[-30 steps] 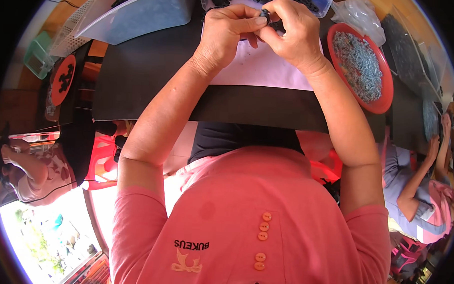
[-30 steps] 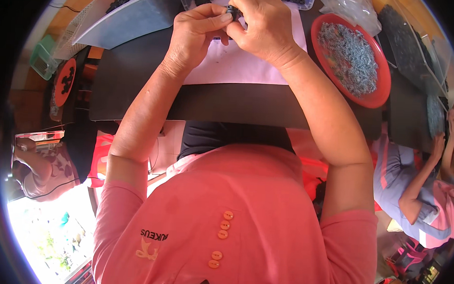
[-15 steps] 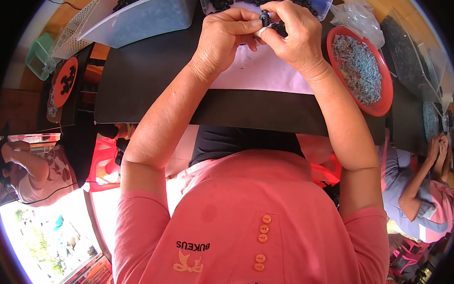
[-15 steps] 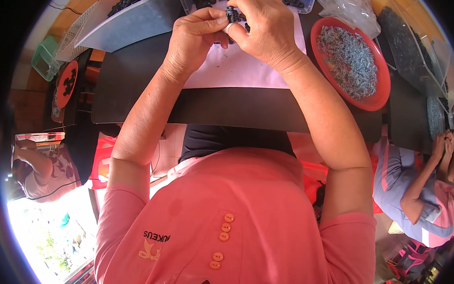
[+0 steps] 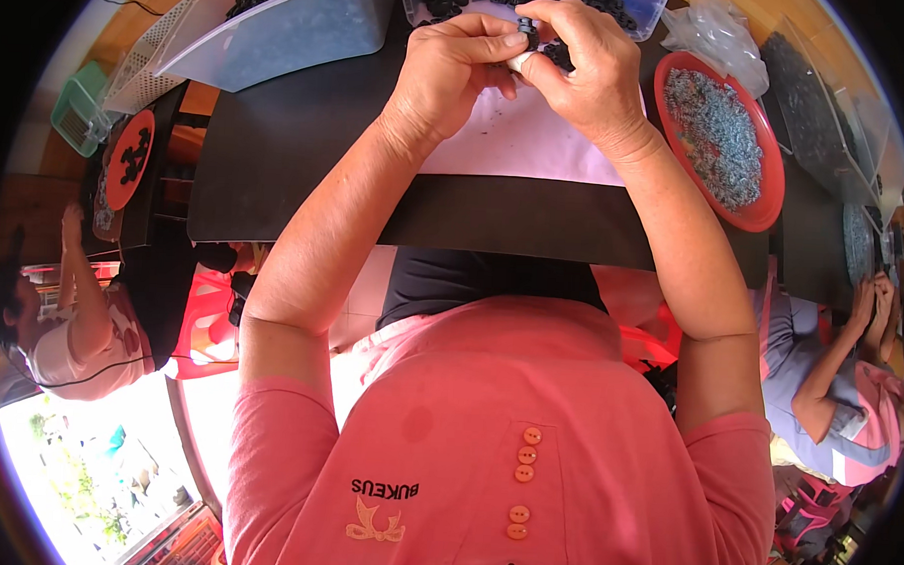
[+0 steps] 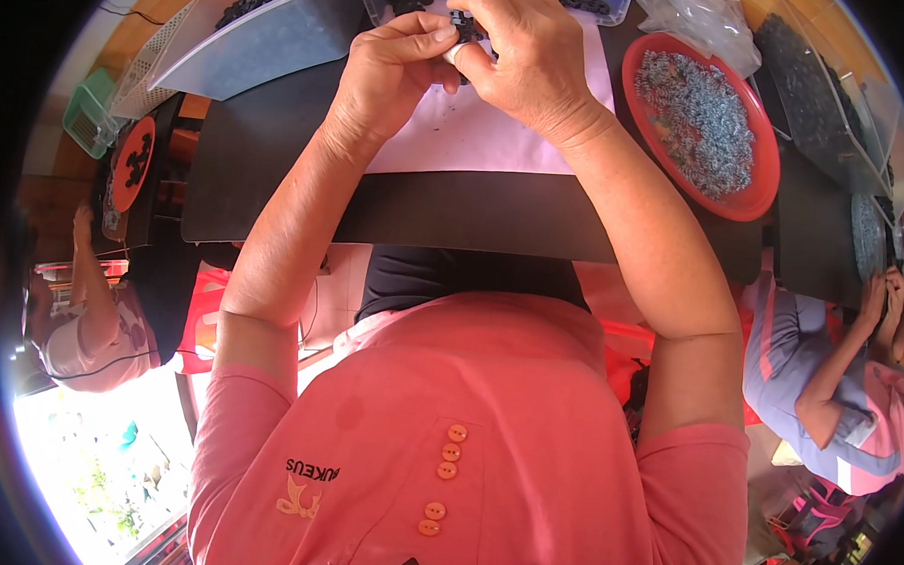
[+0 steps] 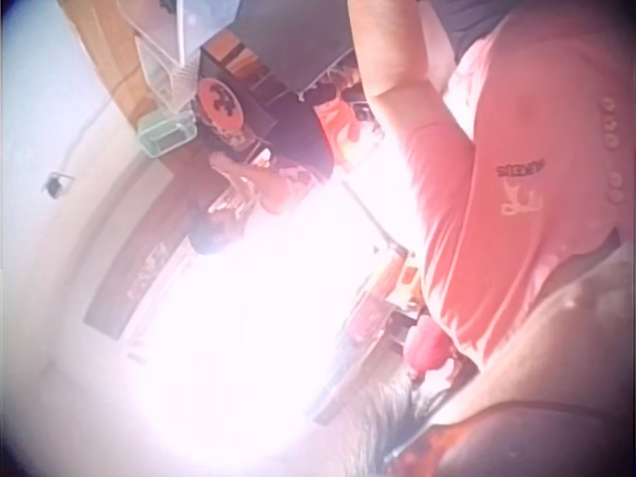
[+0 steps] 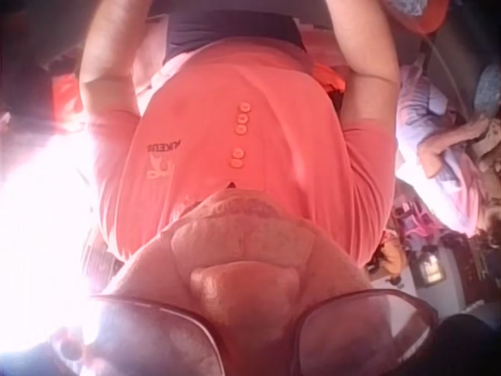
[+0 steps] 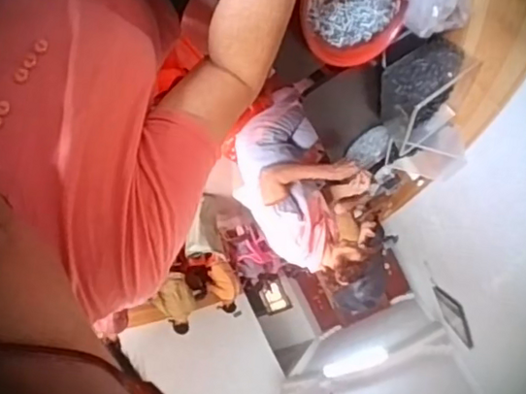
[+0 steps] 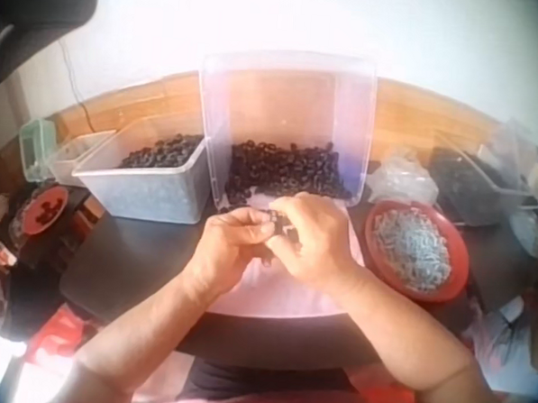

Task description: Manually attaching small white components to black plastic pieces on a workbench.

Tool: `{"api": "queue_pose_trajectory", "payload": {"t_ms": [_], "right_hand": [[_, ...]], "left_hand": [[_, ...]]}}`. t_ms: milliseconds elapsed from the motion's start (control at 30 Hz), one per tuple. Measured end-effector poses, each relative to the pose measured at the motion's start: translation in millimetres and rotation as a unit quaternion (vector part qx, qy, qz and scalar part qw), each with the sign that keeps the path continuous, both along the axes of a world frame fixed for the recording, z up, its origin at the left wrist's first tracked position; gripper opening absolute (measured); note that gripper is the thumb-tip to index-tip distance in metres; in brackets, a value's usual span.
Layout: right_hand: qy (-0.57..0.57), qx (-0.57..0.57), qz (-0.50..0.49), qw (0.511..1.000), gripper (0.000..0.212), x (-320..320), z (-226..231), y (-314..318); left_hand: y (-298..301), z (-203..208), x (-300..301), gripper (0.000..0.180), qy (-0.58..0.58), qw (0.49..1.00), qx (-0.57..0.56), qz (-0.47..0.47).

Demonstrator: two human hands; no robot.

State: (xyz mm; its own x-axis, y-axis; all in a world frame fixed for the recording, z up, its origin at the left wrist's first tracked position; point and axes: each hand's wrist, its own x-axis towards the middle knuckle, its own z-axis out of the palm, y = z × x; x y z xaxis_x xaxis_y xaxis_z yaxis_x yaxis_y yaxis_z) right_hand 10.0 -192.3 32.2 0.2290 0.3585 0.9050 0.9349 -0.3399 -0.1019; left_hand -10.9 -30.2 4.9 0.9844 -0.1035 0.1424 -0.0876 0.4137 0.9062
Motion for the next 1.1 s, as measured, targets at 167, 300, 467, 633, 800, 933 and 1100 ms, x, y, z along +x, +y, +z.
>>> {"api": "queue_pose_trajectory", "payload": {"t_ms": [167, 300, 467, 633, 800, 933, 1100], "right_hand": [[-0.153, 0.197, 0.171, 0.953, 0.018, 29.1, -19.2, 19.7], [-0.101, 0.098, 0.074, 0.987, 0.022, 28.0, -19.9, 16.3], [-0.037, 0.013, -0.001, 0.999, 0.024, -4.3, 1.0, 8.6], [-0.029, 0.006, -0.020, 0.999, 0.028, -3.6, -0.6, 8.5], [-0.142, 0.188, 0.158, 0.959, 0.029, 37.9, -32.3, 25.6], [-0.036, 0.001, -0.012, 0.999, 0.029, -4.4, -2.3, 11.5], [-0.028, 0.013, -0.008, 0.999, 0.027, -2.0, -0.7, 7.8]], "left_hand": [[-4.2, -4.6, 1.6, 0.016, -0.021, 0.998, 0.037, 0.048], [-9.7, -3.4, 1.9, 0.014, -0.033, 0.993, 0.080, 0.078], [-6.8, 2.7, -4.6, 0.010, -0.027, 0.994, 0.047, 0.098], [-7.3, 1.3, -4.0, 0.009, -0.024, 0.995, 0.038, 0.094], [-13.1, 1.3, -6.5, 0.012, -0.040, 0.983, 0.119, 0.135], [-8.5, 2.3, -9.5, 0.014, -0.052, 0.978, 0.137, 0.147], [-8.1, -0.2, -4.3, 0.012, -0.051, 0.989, 0.079, 0.113]]}}
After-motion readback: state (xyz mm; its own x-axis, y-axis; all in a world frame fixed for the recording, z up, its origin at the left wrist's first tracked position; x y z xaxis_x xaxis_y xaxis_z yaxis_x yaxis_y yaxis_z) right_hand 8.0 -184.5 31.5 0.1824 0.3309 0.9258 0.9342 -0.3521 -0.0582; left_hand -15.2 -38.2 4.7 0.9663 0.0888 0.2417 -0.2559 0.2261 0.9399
